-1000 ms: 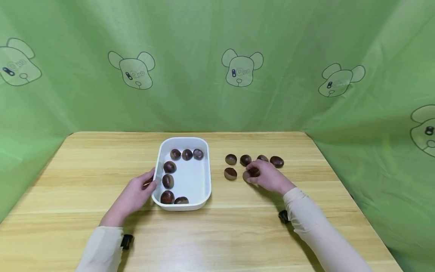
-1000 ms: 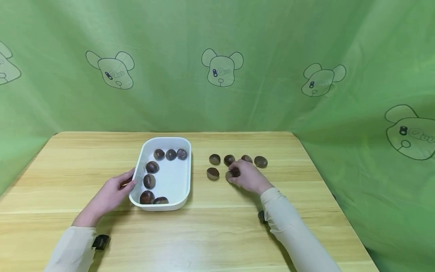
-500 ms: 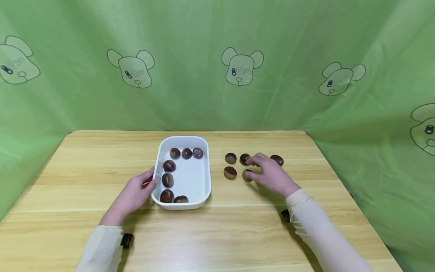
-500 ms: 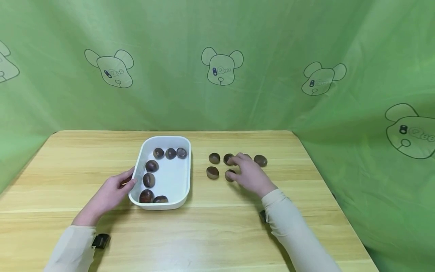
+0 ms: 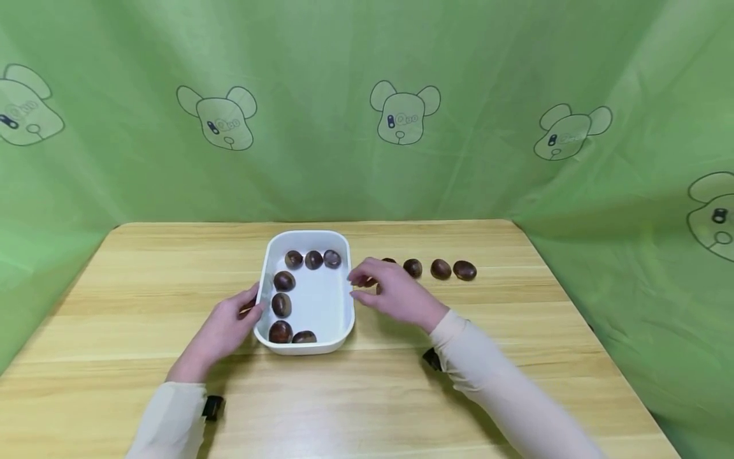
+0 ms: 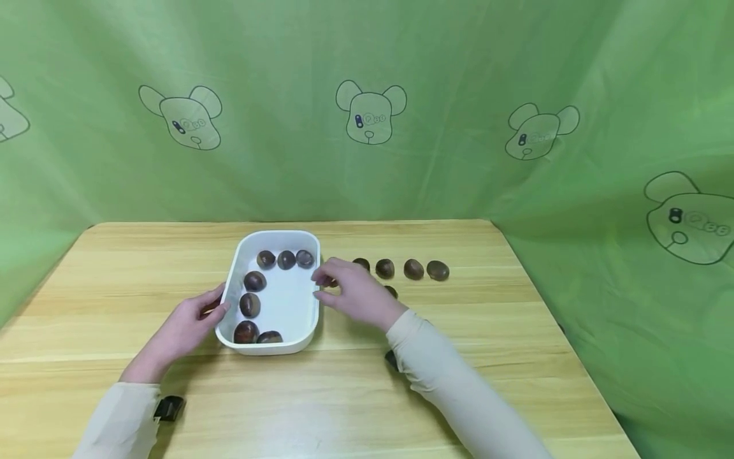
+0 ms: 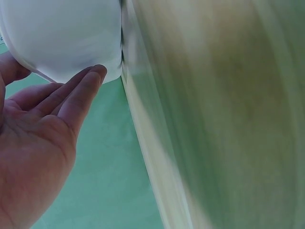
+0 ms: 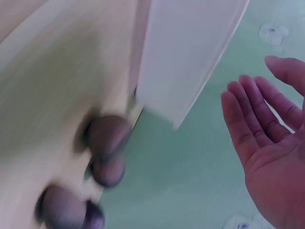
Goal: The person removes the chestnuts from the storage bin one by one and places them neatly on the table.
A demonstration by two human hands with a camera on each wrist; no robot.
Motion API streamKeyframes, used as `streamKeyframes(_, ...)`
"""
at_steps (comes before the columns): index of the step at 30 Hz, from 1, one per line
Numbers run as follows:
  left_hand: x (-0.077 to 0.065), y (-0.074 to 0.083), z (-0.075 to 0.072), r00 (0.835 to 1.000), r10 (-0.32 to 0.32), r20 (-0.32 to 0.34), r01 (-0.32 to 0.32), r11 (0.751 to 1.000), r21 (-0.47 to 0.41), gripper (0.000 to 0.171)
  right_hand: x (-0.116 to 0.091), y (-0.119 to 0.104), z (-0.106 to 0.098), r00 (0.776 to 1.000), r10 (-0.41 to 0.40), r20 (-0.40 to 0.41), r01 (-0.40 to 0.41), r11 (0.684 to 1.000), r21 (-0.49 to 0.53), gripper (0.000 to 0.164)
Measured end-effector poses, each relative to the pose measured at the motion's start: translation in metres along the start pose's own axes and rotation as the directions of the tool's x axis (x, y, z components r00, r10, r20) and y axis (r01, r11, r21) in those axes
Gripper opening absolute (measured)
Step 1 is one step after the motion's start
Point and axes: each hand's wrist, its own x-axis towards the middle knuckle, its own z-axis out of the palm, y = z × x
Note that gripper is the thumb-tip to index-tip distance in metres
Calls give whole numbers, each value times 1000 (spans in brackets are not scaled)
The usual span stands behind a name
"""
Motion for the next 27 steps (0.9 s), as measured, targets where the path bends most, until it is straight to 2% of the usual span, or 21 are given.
streamKeyframes(6, 0, -1, 0, 1000, 7, -3, -7, 1000, -4, 50, 19, -16, 25, 993, -96, 67, 93, 994, 54, 21)
streamKeyframes(9, 0, -2, 0, 1000, 3, 1, -3, 1000, -4, 50, 27, -24, 35, 987, -126, 97, 122, 992, 44, 21)
streamKeyframes(18, 0, -1, -2, 1000, 5, 4, -5, 1000, -6, 51, 43, -38, 57, 959, -80, 270, 99, 994, -56, 27)
streamKeyframes(23, 1, -1, 0, 1000, 11, 16, -11, 1000, 2, 52, 44, -40, 63, 942, -58, 330, 99, 989, -108, 26)
streamKeyframes(27, 0, -2, 0, 1000, 14, 14, -14, 1000, 9, 52, 45, -41, 69, 931, -79, 357, 128, 985, -116, 26)
